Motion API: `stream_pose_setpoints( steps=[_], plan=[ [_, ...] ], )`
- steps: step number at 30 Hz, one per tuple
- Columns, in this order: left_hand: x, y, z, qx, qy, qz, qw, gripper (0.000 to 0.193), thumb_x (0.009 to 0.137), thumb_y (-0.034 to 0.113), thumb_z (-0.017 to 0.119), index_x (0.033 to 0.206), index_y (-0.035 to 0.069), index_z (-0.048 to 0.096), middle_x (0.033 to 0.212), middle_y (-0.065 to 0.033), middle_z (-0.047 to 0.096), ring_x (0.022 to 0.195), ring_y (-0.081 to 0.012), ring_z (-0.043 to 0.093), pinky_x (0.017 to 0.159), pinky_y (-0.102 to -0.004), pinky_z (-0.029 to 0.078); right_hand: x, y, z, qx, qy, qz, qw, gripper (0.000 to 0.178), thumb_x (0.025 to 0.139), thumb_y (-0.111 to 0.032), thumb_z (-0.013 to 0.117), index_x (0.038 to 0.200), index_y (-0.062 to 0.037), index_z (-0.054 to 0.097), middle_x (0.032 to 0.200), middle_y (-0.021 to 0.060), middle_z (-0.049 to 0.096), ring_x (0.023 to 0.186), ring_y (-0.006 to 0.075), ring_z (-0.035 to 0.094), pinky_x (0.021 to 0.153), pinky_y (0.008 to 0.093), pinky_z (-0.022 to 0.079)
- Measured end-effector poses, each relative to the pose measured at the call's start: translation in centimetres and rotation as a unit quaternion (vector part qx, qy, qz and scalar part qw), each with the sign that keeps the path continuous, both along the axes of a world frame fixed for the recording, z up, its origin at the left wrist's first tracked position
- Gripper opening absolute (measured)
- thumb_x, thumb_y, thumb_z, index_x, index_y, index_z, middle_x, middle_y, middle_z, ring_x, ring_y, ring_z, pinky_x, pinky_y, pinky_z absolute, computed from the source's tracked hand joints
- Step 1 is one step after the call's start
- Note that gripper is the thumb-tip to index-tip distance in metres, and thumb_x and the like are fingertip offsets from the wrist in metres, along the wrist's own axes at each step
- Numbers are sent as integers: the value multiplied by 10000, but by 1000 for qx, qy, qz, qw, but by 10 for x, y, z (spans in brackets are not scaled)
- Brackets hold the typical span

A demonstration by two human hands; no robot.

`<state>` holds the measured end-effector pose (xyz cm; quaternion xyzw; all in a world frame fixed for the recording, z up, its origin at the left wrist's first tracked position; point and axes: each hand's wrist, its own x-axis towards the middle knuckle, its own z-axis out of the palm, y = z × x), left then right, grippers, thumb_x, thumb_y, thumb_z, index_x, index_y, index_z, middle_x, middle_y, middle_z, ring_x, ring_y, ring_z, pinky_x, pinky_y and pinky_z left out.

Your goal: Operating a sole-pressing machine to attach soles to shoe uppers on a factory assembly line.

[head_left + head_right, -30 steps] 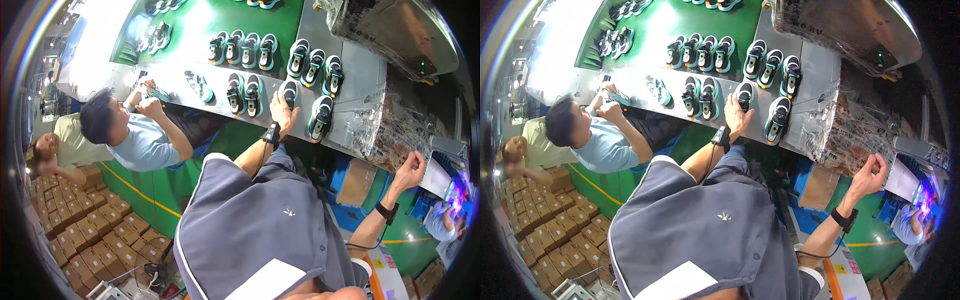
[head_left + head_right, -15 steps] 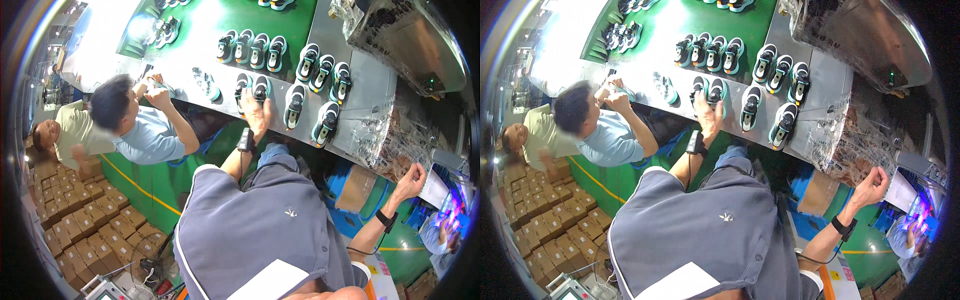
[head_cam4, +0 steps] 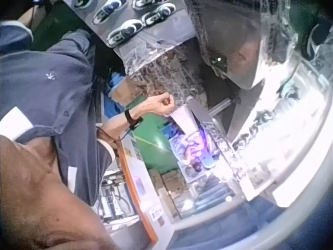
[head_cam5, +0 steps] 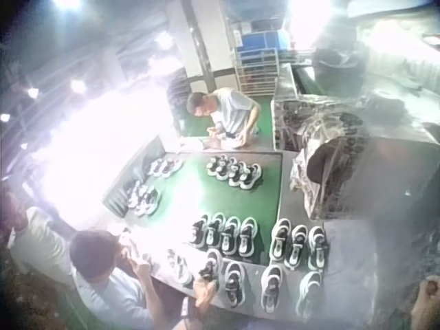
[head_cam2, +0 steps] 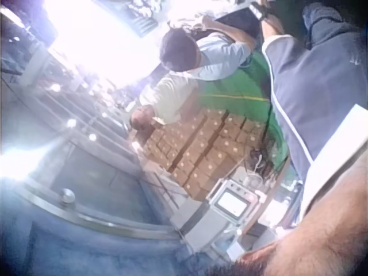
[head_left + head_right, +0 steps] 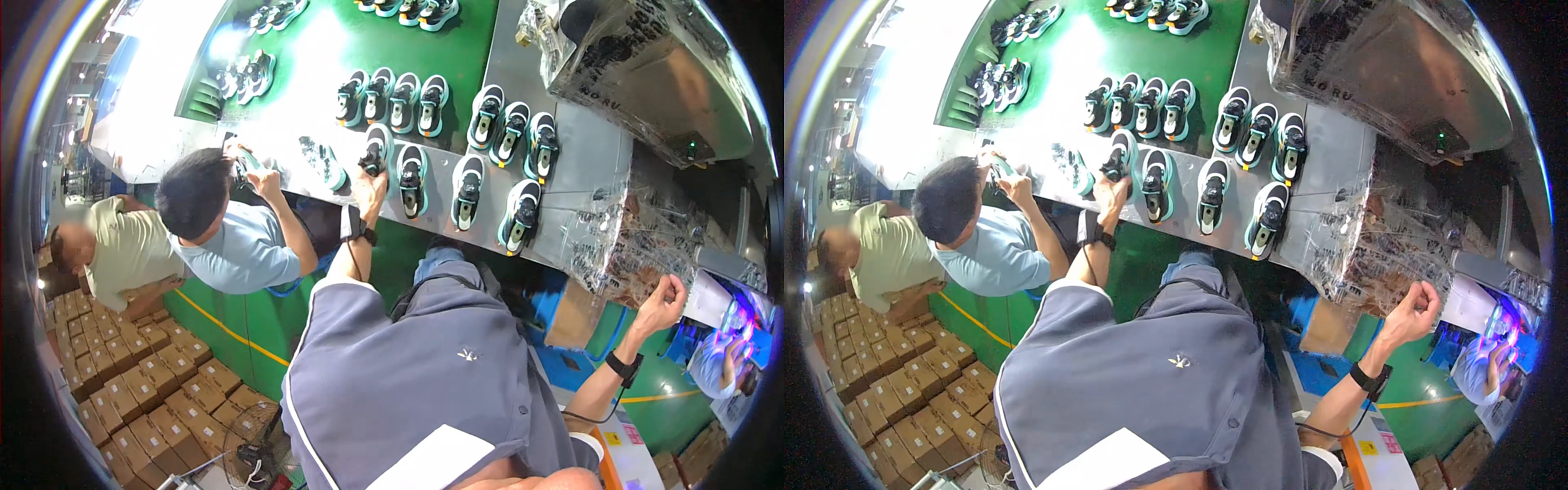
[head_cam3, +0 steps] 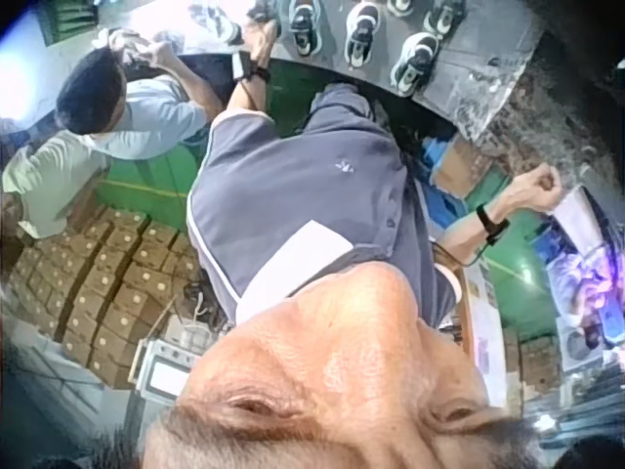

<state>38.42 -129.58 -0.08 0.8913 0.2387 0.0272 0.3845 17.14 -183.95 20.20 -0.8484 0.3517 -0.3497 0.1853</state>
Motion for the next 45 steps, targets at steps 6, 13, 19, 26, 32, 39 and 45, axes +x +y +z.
stream_pose_setpoints(
  steps=[6,13,19,26,32,39,45],
  plan=[
    [76,-58,35,-78,-99,-107,986,697,669,316,779,1206,-26,495,1017,-212,641,931,-314,633,855,-396,491,5,7,3,24,-26,-5,999,149,848,-156,708,935,-43,666,817,-3,604,706,102,500,634,263,434],
    [154,-149,-21,-27,33,-171,984,612,716,299,702,1158,-18,421,935,-288,655,921,-435,642,817,-474,510,4,13,10,14,-10,-11,1000,127,854,-126,695,921,-28,650,784,4,587,675,102,491,609,260,423],
    [149,-157,-79,-6,-3,-244,970,685,778,251,725,1307,-21,385,1178,-303,568,1091,-443,568,932,-454,467,4,14,10,17,-21,11,1000,131,862,-107,689,934,-9,641,761,8,567,673,97,479,609,252,415],
    [46,-93,-7,96,-243,-220,940,753,737,161,761,1366,-19,387,1308,-249,487,1222,-420,454,1037,-463,372,2,7,1,38,-65,22,997,132,857,-81,694,939,8,642,766,4,560,687,92,468,620,245,410],
    [-54,-49,-27,8,24,-85,996,957,671,318,805,1397,-55,306,1295,-293,486,1203,-445,475,1014,-463,395,-3,3,-1,24,-49,10,998,160,852,-140,715,930,-10,663,789,-11,591,691,80,483,619,243,425],
    [-64,-67,-30,-92,112,-64,987,692,716,170,719,1315,72,386,1176,-253,577,1080,-410,584,937,-460,462,-1,0,-5,29,-62,13,998,147,846,-130,721,928,-22,664,776,-8,583,682,87,478,605,250,420],
    [-58,-73,-16,-95,99,-43,990,602,722,169,714,1248,53,443,1084,-250,622,1017,-411,614,895,-456,480,-1,1,-4,10,-50,4,999,142,842,-136,726,929,-39,670,731,-8,581,659,90,486,589,256,418]
  ],
)
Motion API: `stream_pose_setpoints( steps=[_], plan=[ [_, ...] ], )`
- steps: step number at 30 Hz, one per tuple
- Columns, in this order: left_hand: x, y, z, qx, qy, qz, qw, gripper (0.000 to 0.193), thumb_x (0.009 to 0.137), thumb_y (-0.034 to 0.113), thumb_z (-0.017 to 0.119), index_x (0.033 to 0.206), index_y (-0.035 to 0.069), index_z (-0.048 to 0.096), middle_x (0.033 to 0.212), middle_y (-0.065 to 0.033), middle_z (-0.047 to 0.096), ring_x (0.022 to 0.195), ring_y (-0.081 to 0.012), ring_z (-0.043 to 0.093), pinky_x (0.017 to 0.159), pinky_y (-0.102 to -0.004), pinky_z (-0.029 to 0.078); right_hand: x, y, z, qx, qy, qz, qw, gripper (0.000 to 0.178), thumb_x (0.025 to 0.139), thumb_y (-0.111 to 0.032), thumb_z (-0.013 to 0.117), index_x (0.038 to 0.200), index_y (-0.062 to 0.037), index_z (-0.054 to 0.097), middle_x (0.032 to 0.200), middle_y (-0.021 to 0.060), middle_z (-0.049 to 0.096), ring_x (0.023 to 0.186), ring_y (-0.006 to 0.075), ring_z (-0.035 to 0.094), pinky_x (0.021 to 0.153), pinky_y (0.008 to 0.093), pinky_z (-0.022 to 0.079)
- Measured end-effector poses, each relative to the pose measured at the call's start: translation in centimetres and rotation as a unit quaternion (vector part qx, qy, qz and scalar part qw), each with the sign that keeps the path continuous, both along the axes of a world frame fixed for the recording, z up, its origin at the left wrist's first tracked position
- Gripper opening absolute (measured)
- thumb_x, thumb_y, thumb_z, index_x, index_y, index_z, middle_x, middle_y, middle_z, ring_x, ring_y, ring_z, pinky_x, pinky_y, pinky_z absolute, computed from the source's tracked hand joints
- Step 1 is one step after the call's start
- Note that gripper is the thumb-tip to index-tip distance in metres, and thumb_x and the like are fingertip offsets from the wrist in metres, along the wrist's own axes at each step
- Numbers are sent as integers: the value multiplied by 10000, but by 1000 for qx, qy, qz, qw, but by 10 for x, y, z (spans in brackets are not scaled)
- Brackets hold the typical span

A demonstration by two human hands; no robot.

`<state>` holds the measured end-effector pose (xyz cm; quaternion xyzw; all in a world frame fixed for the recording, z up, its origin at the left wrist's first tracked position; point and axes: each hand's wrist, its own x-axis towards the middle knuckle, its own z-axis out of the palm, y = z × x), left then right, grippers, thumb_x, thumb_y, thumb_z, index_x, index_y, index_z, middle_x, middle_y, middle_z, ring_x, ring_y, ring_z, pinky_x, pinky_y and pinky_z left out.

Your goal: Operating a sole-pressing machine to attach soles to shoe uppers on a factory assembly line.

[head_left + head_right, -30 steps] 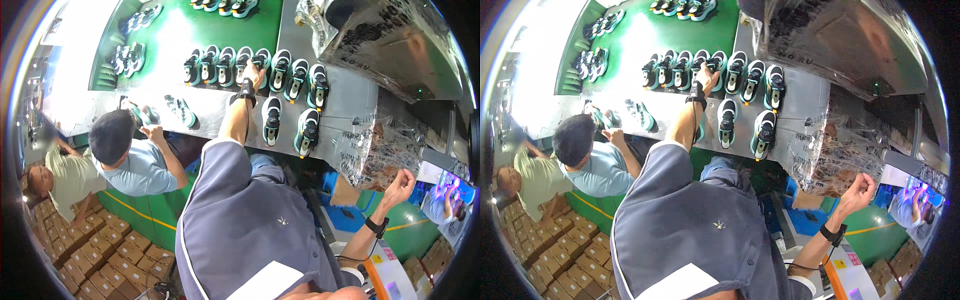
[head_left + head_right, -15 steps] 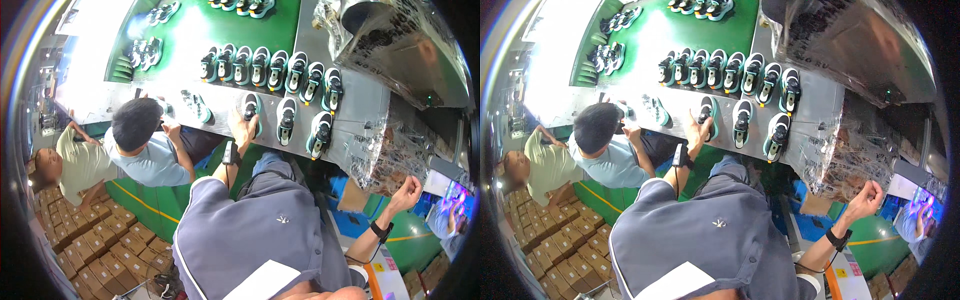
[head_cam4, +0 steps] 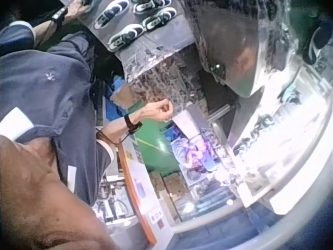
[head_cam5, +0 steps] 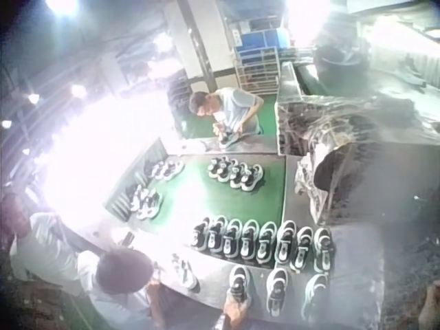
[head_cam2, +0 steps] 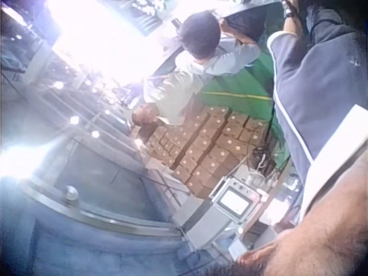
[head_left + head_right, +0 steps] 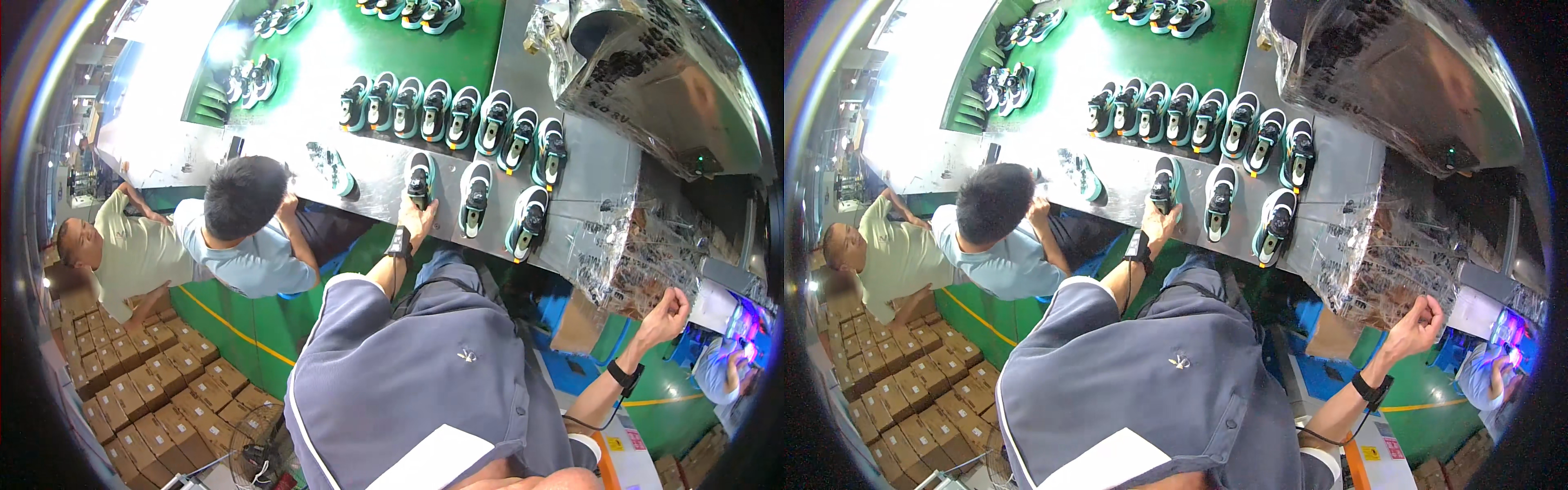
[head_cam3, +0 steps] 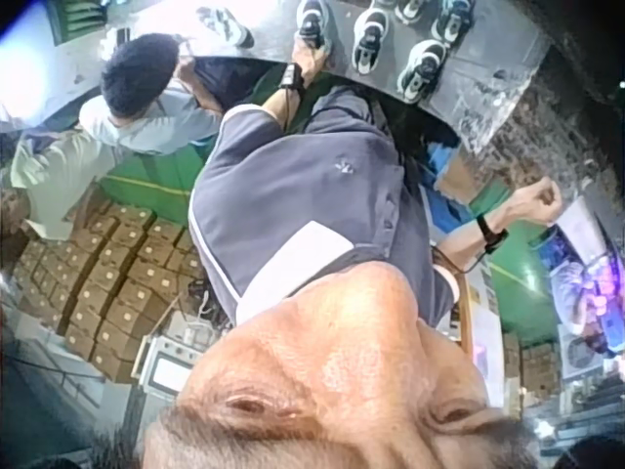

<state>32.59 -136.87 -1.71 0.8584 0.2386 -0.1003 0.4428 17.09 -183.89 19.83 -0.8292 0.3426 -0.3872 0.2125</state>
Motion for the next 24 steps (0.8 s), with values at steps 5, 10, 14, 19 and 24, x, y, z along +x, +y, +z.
stream_pose_setpoints(
  steps=[5,10,14,19,24],
  plan=[
    [6,6,-26,14,-11,9,1000,558,709,192,724,1184,19,488,1038,-234,641,986,-399,628,866,-436,492,1,0,0,-1,3,-3,1000,137,840,-137,727,921,-40,673,730,-9,584,659,91,488,588,256,418],
    [8,13,-12,14,21,-16,1000,562,700,188,722,1180,10,489,1009,-216,645,955,-386,636,849,-425,495,0,-2,-4,14,-17,-3,1000,135,837,-142,727,915,-44,676,745,-8,589,664,92,486,589,253,417],
    [7,12,-19,34,-24,-31,999,547,704,172,718,1178,20,490,1007,-212,643,948,-382,636,847,-423,495,2,3,1,-3,6,-12,1000,141,843,-157,717,914,-43,674,753,-8,588,668,93,489,598,249,419],
    [6,13,-28,34,-14,-24,999,596,712,187,742,1212,35,456,1048,-239,640,994,-408,626,867,-442,497,3,5,3,9,17,-30,999,144,840,-165,713,903,-43,670,750,-11,589,670,90,495,605,256,424],
    [8,17,-31,10,7,-36,999,605,714,171,751,1223,37,452,1050,-239,641,995,-403,629,870,-444,497,1,3,2,-1,28,-34,999,149,835,-184,716,906,-60,674,749,-12,600,664,96,507,610,269,432]
  ],
)
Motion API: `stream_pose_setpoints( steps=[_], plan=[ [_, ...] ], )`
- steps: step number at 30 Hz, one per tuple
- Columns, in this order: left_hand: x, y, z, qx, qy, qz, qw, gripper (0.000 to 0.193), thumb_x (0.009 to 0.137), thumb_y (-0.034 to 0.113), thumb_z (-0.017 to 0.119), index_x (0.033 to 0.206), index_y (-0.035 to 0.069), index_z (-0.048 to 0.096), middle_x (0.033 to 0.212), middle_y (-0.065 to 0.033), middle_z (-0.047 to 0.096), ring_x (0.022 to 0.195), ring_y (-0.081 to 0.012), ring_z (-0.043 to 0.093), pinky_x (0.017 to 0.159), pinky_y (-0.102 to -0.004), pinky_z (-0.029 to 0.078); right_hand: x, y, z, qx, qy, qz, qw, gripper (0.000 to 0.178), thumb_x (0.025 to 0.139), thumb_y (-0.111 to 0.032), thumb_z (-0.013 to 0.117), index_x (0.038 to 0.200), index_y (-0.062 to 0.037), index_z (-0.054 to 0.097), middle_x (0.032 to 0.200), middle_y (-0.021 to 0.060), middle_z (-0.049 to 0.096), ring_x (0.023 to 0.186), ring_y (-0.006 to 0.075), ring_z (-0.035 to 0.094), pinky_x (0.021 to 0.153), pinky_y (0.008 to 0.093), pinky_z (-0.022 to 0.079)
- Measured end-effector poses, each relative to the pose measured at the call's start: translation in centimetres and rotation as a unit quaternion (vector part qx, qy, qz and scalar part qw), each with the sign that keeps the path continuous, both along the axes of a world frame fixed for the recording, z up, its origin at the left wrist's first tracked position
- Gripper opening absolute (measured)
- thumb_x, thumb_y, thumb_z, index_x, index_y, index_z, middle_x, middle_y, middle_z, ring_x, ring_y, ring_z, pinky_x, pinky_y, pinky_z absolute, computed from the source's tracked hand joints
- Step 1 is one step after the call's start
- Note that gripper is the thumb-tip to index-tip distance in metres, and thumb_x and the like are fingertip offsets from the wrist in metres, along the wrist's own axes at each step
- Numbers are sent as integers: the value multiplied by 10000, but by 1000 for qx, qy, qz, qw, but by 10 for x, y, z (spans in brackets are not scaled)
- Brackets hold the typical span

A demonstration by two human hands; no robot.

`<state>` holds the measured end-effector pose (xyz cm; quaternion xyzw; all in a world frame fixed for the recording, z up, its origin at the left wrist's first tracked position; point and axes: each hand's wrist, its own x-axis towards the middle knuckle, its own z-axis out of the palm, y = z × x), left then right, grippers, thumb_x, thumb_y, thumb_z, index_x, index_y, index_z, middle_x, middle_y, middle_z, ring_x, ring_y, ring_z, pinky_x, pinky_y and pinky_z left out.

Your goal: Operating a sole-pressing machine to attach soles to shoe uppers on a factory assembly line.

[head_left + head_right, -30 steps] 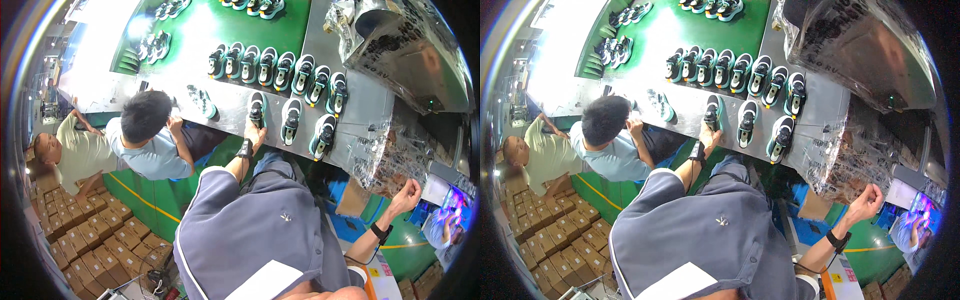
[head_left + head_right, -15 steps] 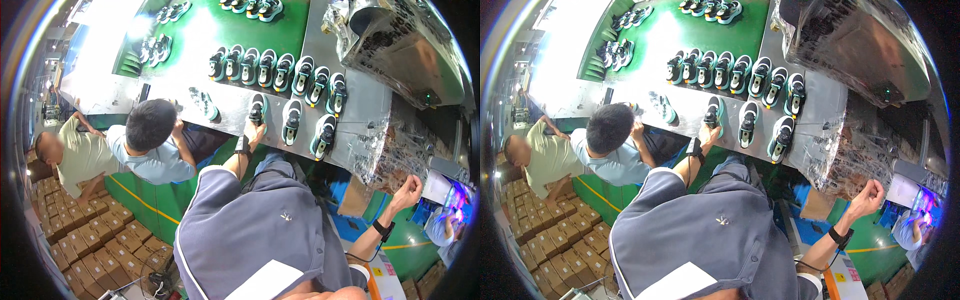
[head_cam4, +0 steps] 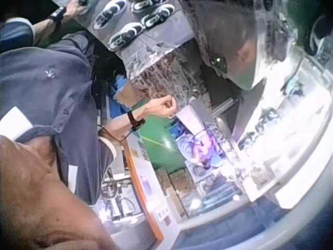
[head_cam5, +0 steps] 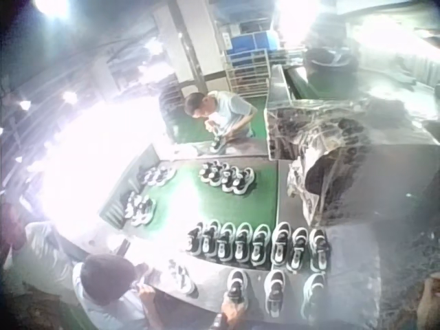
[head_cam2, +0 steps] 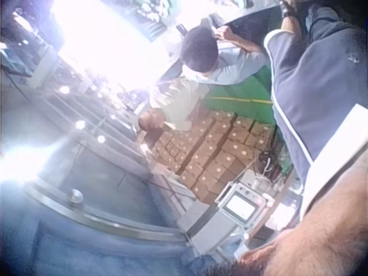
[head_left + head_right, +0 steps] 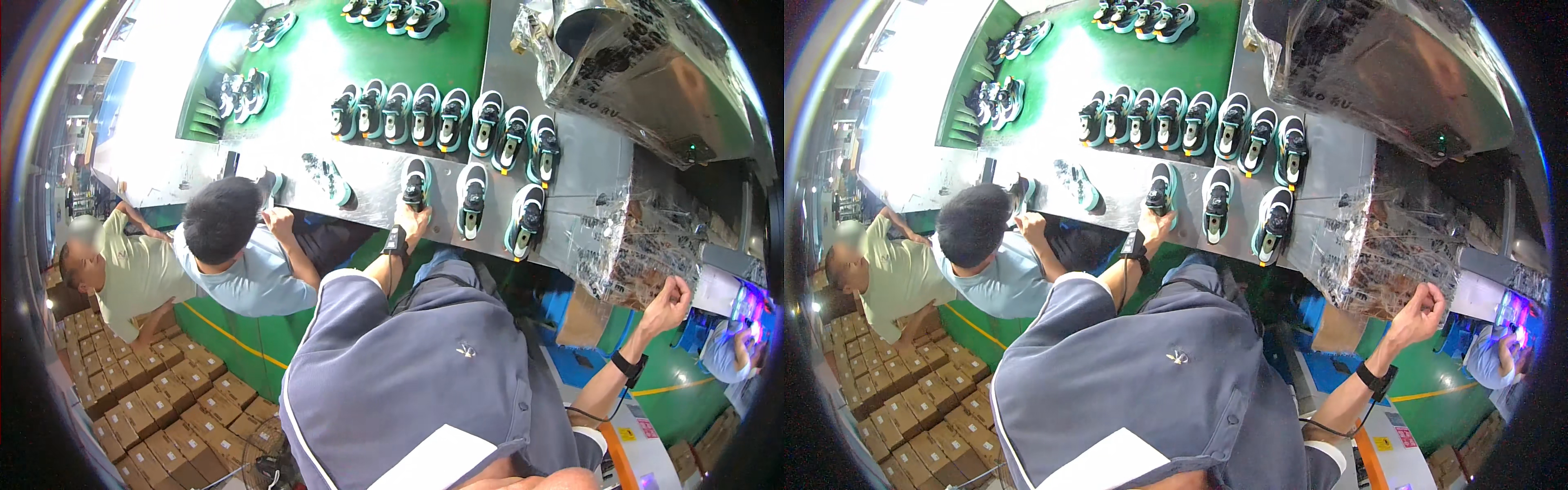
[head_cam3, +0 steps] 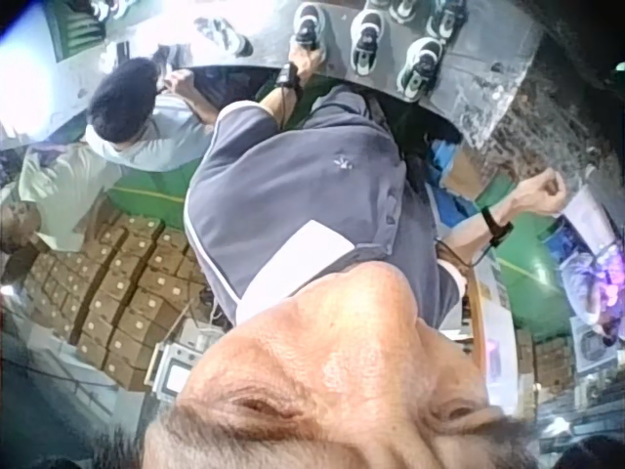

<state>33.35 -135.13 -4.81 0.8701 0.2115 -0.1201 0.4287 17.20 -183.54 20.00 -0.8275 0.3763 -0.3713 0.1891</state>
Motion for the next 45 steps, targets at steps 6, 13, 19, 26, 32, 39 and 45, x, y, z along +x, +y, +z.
stream_pose_setpoints(
  steps=[6,13,19,26,32,39,45],
  plan=[
    [0,6,-18,-15,-10,-12,1000,594,719,170,752,1222,42,461,1046,-236,644,989,-403,632,871,-446,498,-1,-4,-2,-14,17,-3,1000,144,835,-192,711,910,-73,677,751,-11,608,670,101,521,618,279,438],
    [2,-11,28,22,28,18,999,571,709,191,749,1195,46,485,1027,-227,651,975,-406,635,861,-443,499,0,0,-2,10,-6,-2,1000,142,837,-181,712,909,-65,673,765,-9,610,674,99,515,619,273,438],
    [15,-9,9,-219,-85,7,972,559,721,186,780,1196,0,550,1063,-150,655,927,-248,640,841,-353,509,3,4,1,-5,-9,8,1000,125,840,-157,710,911,-62,672,774,-8,601,673,99,510,602,275,435],
    [141,-77,66,-390,-97,-29,915,642,768,281,788,1253,-28,503,1102,-126,634,923,-203,631,803,-319,524,3,7,5,4,-1,-4,1000,128,836,-133,713,919,-50,662,759,-19,580,685,87,499,614,262,426],
    [220,-59,-2,-245,-2,-97,965,760,664,356,831,1164,-125,522,1003,-194,662,874,-265,679,668,-351,562,6,3,3,31,-53,65,996,118,854,-110,692,927,-30,646,788,-15,581,706,85,499,652,248,425],
    [183,-92,-1,149,-168,-95,970,580,701,277,783,1118,-39,533,1003,-227,645,882,-363,654,774,-410,534,2,11,10,40,-7,30,999,117,884,-118,672,932,-18,632,796,-15,572,708,81,492,665,243,426],
    [183,-79,15,90,-199,-85,972,508,688,289,758,1028,-37,568,936,-247,642,920,-398,632,825,-459,499,2,13,9,60,-29,51,996,143,897,-143,671,949,-19,622,772,-22,552,688,68,473,637,226,409]
  ],
)
